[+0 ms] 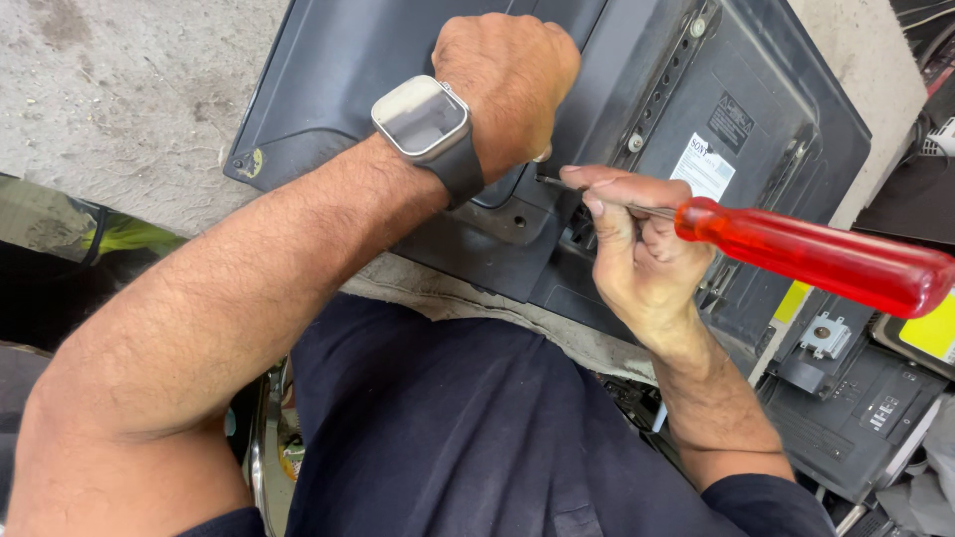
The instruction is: The person uses a screwdriver to remove screws from the back cover of a Sony television, detaches the cover, and manipulates internal wires and connectors. They then reattach the cover and secure it with screws.
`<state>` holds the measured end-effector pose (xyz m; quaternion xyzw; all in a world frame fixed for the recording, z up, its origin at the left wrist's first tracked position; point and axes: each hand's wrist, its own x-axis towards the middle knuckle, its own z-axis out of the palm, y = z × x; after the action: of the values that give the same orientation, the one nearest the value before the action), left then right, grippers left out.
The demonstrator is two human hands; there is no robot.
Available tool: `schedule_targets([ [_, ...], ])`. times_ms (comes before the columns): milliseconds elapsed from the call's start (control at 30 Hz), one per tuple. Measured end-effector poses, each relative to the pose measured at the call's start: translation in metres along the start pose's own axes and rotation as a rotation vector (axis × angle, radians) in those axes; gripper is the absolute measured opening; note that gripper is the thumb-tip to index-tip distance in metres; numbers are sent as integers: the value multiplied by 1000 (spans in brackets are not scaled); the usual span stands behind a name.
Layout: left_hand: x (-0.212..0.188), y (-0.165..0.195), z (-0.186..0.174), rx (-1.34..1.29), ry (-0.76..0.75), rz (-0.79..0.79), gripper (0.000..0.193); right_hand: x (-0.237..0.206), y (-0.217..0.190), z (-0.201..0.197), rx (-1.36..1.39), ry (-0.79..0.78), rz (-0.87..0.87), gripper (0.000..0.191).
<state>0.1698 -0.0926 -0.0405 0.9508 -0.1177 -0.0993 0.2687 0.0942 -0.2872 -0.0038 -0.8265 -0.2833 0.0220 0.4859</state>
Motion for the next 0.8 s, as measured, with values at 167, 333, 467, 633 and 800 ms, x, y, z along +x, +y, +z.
schedule_targets([
  [167, 16, -1, -5, -140, 80, 134, 56, 0, 9, 3, -180, 46, -89, 15],
  [333, 40, 15, -4, -133, -41, 156, 63, -4, 12, 1, -125, 67, -66, 17],
  [467, 46, 21, 0, -169, -122, 58, 55, -2, 11, 1, -154, 74, -92, 22],
  [633, 39, 24, 6, -227, -2, 99, 32, 1, -1, -2, -30, -18, 61, 27],
  [800, 35, 22, 6, -198, 64, 122, 40, 0, -13, -7, 70, -120, 228, 14],
])
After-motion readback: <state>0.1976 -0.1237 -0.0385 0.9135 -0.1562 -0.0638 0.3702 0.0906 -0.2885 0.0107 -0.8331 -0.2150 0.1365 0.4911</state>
